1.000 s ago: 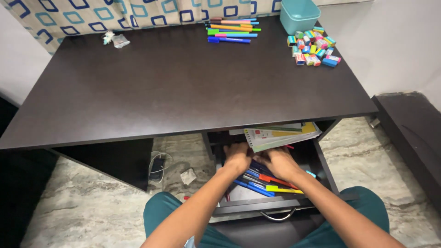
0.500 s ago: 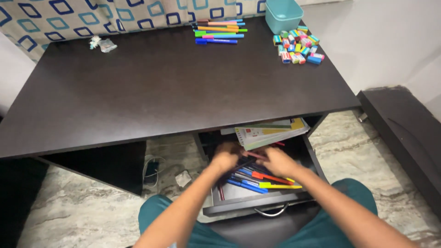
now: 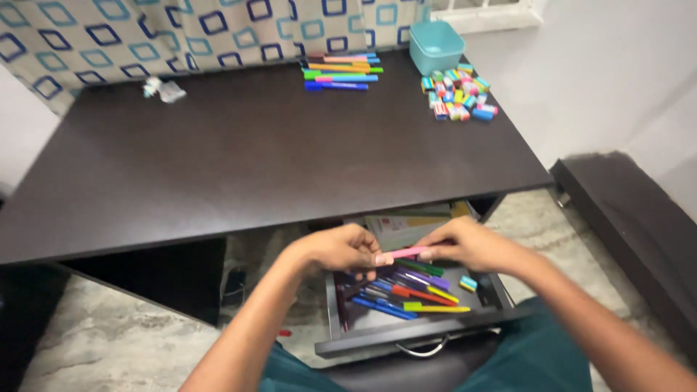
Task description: The person repeatedly takes small colorful erasers and pens from a drawer and places them on the desk. They arrange the erasers into a neat pile and line up the pens in rows. The person continues this process throughout the clip, moving items from the drawer to the desk surface.
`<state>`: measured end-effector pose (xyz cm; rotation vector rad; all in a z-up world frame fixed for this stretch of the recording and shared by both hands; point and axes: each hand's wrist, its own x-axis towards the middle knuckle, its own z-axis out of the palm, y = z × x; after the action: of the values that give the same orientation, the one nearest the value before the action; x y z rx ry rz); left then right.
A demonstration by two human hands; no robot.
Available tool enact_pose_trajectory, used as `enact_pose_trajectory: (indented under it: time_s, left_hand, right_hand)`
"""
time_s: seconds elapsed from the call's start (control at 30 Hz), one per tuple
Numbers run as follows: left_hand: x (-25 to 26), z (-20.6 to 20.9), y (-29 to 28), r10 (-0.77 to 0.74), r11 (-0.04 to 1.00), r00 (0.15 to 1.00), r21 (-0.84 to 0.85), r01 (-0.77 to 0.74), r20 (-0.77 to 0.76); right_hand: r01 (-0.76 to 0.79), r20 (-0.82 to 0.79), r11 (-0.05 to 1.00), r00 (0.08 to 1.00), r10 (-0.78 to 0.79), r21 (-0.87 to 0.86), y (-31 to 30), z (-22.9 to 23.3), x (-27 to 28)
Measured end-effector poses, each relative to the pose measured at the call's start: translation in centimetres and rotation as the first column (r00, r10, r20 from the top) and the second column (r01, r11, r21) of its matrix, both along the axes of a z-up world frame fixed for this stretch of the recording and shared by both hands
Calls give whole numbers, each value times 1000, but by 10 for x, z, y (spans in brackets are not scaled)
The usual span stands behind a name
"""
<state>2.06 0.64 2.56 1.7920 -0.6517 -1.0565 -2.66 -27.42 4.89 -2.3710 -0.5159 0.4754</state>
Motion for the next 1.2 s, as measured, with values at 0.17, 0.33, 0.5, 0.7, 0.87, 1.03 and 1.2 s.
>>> enact_pose_trajectory:
  time_s: [0.17,0.33,0.5,0.7,0.87,1.03,1.2]
  left_hand:
    - [17,78,14,39,992,993,-121,-26,112]
    - [58,91,16,449,892,846,-204,-404,288]
    - [105,54,3,841,540,461,-476,-694,282]
    - [138,63,-9,911,271,36,-530,-804,411]
    - [171,71,-9,883,272,-61,-615,-740,465]
    - [209,70,-5,798,351,-26,-499,-793,602]
    - [237,67,-6,687,399,-32,-413,-819,726]
  right_hand:
    - [32,247,992,967,-62,124,2,69,20]
    - [90,396,932,887,-236,352,18,76,61]
    - [277,365,813,786,-498,513,41,44,126]
    - [365,376,695,639,-671,619,73,23,189]
    - [343,536,713,483,-692,612,93,34,224]
    - [331,644,750,384,-661,573,102,44,254]
    - [342,757,808,305,-578,480,103,43,282]
